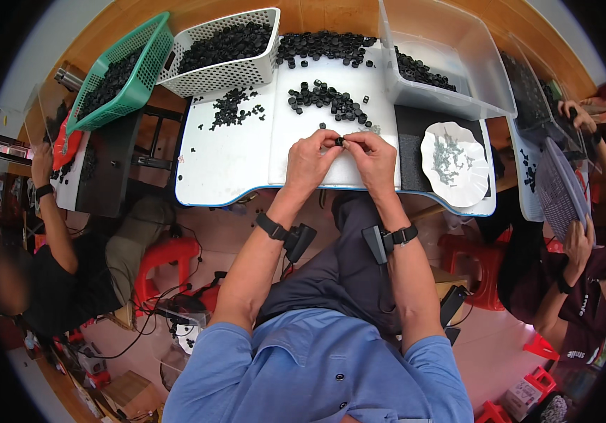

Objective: Assembling small black plastic components by hand at a workstation.

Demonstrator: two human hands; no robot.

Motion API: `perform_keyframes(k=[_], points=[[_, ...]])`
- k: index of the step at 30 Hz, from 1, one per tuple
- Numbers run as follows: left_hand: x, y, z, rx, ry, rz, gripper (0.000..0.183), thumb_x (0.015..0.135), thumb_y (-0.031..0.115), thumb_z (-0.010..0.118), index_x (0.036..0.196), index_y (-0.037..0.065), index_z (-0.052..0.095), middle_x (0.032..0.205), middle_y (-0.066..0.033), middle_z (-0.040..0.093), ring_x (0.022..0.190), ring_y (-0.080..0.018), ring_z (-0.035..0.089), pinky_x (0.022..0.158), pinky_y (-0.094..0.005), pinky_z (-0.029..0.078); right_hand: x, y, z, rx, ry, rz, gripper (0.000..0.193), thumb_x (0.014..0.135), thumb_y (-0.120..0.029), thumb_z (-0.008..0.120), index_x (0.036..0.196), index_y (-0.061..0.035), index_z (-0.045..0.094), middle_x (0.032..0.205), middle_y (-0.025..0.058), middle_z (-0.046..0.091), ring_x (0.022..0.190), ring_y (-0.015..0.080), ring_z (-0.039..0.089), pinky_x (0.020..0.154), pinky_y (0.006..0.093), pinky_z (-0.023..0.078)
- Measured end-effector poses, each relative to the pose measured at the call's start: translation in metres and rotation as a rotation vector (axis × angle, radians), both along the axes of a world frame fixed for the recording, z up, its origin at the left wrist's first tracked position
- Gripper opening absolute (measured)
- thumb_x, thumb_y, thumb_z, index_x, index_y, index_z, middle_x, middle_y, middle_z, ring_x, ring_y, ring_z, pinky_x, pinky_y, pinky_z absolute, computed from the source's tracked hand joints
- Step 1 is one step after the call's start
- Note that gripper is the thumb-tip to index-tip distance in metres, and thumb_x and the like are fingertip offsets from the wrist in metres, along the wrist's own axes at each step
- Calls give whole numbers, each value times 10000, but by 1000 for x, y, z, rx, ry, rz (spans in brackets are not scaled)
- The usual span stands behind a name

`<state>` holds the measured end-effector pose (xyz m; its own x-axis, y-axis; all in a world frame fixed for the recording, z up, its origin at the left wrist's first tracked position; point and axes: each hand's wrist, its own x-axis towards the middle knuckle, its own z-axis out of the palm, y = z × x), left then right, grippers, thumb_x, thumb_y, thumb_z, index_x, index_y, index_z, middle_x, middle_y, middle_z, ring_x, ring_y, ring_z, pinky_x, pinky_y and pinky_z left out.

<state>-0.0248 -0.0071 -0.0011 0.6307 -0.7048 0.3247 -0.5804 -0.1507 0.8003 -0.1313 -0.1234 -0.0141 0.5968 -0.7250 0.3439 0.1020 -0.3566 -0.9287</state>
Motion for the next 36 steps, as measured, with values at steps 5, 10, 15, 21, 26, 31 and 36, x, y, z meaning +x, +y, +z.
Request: perform_keyframes(k=[5, 10, 15, 21, 26, 31, 36], points=[[-3, -3, 2, 14, -24, 29, 213, 884, 153, 776, 1043, 29, 709, 883, -143, 773, 830, -289, 768, 719, -373, 589, 0, 1, 5, -60, 4, -18, 86, 846, 9, 764, 931, 1, 772, 819, 89, 731, 691, 149, 679, 636, 279, 532], [-3, -7, -3, -33, -1, 52, 250, 858, 146, 799, 1056, 21, 714, 896, -126, 782, 785, -239, 767, 680, -336, 575, 2, 3, 5, -115, 9, -40, 81, 844, 12, 764, 924, -4, 769, 808, 95, 719, 690, 167, 682, 628, 287, 536], [-5, -6, 0, 22, 70, 97, 233, 850, 139, 798, 1028, 11, 720, 882, -121, 787, 756, -225, 766, 669, -321, 574, 3, 4, 7, -241, 17, -42, 79, 845, 12, 758, 920, -12, 759, 807, 115, 702, 676, 222, 681, 627, 311, 548], [-8, -8, 4, 31, 83, 109, 209, 868, 150, 785, 999, 9, 703, 853, -145, 773, 817, -284, 770, 724, -369, 585, 2, 3, 7, -253, 25, -54, 75, 846, 10, 755, 919, -6, 755, 815, 124, 710, 691, 237, 695, 632, 316, 556], [-10, -7, 1, 20, 41, 109, 203, 871, 156, 783, 994, 15, 703, 859, -135, 775, 817, -291, 763, 737, -383, 580, 0, 4, 8, -209, 31, -50, 68, 855, 4, 748, 923, 4, 755, 825, 127, 721, 700, 229, 706, 645, 309, 562], [-9, -6, -5, 22, -76, 114, 225, 847, 123, 803, 1016, 3, 715, 881, -135, 781, 784, -264, 769, 686, -345, 584, 1, 2, 6, -145, 31, -50, 62, 864, 0, 744, 923, 14, 755, 831, 127, 731, 701, 212, 708, 651, 305, 561], [-11, -7, -7, 3, -28, 120, 179, 868, 153, 777, 991, 42, 707, 869, -115, 774, 807, -319, 732, 734, -411, 572, 0, 4, 7, -133, 39, -50, 67, 863, 5, 743, 928, 16, 756, 835, 125, 735, 703, 205, 707, 651, 307, 559]])
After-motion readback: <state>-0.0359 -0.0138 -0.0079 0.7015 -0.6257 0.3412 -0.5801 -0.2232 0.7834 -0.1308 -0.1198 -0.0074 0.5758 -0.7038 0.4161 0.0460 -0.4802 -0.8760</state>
